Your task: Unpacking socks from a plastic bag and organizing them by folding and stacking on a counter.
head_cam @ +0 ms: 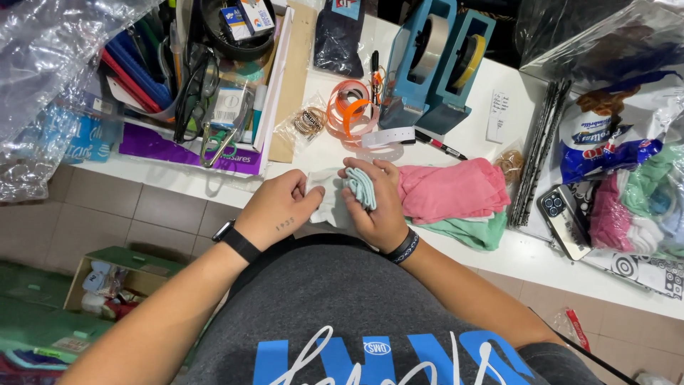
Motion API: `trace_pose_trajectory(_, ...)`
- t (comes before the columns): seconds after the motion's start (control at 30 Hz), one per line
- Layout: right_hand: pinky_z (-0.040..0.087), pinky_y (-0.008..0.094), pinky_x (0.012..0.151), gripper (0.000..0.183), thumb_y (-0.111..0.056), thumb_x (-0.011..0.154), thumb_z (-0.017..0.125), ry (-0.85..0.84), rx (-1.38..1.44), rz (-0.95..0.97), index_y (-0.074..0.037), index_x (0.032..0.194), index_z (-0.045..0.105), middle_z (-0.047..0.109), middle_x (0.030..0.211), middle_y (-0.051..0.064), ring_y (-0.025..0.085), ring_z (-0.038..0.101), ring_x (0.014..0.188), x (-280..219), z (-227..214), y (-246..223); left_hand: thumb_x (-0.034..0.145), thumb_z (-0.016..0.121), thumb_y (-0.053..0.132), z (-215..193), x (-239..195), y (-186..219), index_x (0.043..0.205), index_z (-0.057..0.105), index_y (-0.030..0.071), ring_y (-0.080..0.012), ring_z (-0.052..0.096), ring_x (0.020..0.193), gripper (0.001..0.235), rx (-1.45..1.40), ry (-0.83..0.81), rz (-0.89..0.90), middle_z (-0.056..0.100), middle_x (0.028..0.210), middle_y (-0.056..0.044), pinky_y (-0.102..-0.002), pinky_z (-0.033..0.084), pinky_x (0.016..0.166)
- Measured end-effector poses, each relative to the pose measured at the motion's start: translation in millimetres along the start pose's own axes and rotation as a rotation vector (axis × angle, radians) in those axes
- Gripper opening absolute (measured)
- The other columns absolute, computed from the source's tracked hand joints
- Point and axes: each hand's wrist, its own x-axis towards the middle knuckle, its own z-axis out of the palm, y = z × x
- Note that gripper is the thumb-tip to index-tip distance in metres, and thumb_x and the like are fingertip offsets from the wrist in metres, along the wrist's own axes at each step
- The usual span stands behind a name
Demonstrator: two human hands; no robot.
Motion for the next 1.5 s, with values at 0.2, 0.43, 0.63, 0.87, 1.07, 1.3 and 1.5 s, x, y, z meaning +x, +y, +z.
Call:
trace_pose_trajectory(0.2, 0.040, 0.045, 0.108, 0.042, -0.023, 0.106, 0.051, 0.132, 0.398, 0.139, 0.001, 0.140, 0.050, 0.071, 0.121, 0.019, 0.023, 0.063, 0.116, 11.0, -7.1, -8.8, 0.093, 0.062, 0.033, 1.9, -3.5, -4.6, 0.089, 0.064, 0.000, -0.0245, 0.067, 0.069, 0.034, -0.047, 0.031, 0.007, 0.061, 0.067, -0.010, -0.035, 0.054, 0.063)
trace_pose_trajectory(0.43, 0.049, 0.038, 0.101, 0.050, -0.036, 0.108, 0.047, 0.301, 0.474, 0.327, -0.001, 0.142, 0.049, 0.069, 0.126, 0.022, 0.020, 0.064, 0.114, 7.1, -22.4, 3.9, 0.094, 0.061, 0.031, 7.5, -6.3, -9.5, 0.085, 0.062, 0.002, -0.0215, 0.064, 0.068, 0.030, -0.097, 0.059, -0.006, 0.059, 0.067, -0.009, -0.033, 0.052, 0.062)
trace_pose_trajectory(0.63, 0.049, 0.039, 0.100, 0.046, -0.032, 0.107, 0.049, 0.303, 0.374, 0.282, -0.002, 0.142, 0.049, 0.069, 0.127, 0.022, 0.021, 0.064, 0.114, 10.6, -20.1, -11.9, 0.094, 0.061, 0.030, 11.4, -3.9, -22.0, 0.085, 0.061, 0.001, -0.0217, 0.063, 0.068, 0.030, -0.134, 0.090, -0.003, 0.058, 0.067, -0.010, -0.033, 0.051, 0.062)
trace_pose_trajectory(0.87, 0.046, 0.045, 0.106, 0.044, -0.023, 0.104, 0.056, 0.153, 0.192, 0.118, 0.001, 0.141, 0.050, 0.067, 0.129, 0.021, 0.031, 0.062, 0.125, 16.4, -14.6, -19.4, 0.093, 0.065, 0.031, 5.8, -8.3, -17.5, 0.090, 0.063, 0.000, -0.0196, 0.063, 0.068, 0.031, -0.157, 0.086, 0.001, 0.060, 0.069, -0.010, -0.033, 0.051, 0.062)
trace_pose_trajectory(1.07, 0.047, 0.049, 0.105, 0.051, -0.026, 0.096, 0.069, -0.009, -0.097, -0.017, 0.000, 0.137, 0.056, 0.067, 0.125, 0.020, 0.039, 0.063, 0.119, 20.7, -10.8, -25.4, 0.095, 0.063, 0.028, 2.8, -12.3, -17.9, 0.093, 0.064, 0.000, -0.0195, 0.064, 0.069, 0.029, -0.178, 0.094, -0.016, 0.060, 0.071, -0.009, -0.032, 0.052, 0.062)
trace_pose_trajectory(1.3, 0.027, 0.056, 0.120, 0.103, -0.061, 0.083, 0.076, -0.323, -0.391, -0.122, 0.000, 0.155, 0.035, 0.051, 0.147, 0.024, 0.039, 0.046, 0.142, 15.4, 24.7, -25.6, 0.098, 0.061, 0.031, 7.4, 2.9, -45.8, 0.104, 0.063, 0.000, -0.0185, 0.072, 0.069, 0.031, -0.316, 0.033, -0.056, 0.065, 0.074, -0.009, -0.033, 0.058, 0.065)
trace_pose_trajectory(1.5, 0.015, 0.059, 0.121, 0.114, -0.072, 0.087, 0.064, -0.496, -0.494, -0.084, 0.003, 0.161, 0.018, 0.035, 0.158, 0.030, 0.043, 0.030, 0.150, 14.2, 28.1, -26.4, 0.103, 0.050, 0.023, 4.6, 0.4, -40.9, 0.116, 0.062, -0.007, -0.0222, 0.072, 0.079, 0.035, -0.473, -0.005, -0.116, 0.068, 0.083, -0.016, -0.037, 0.061, 0.075)
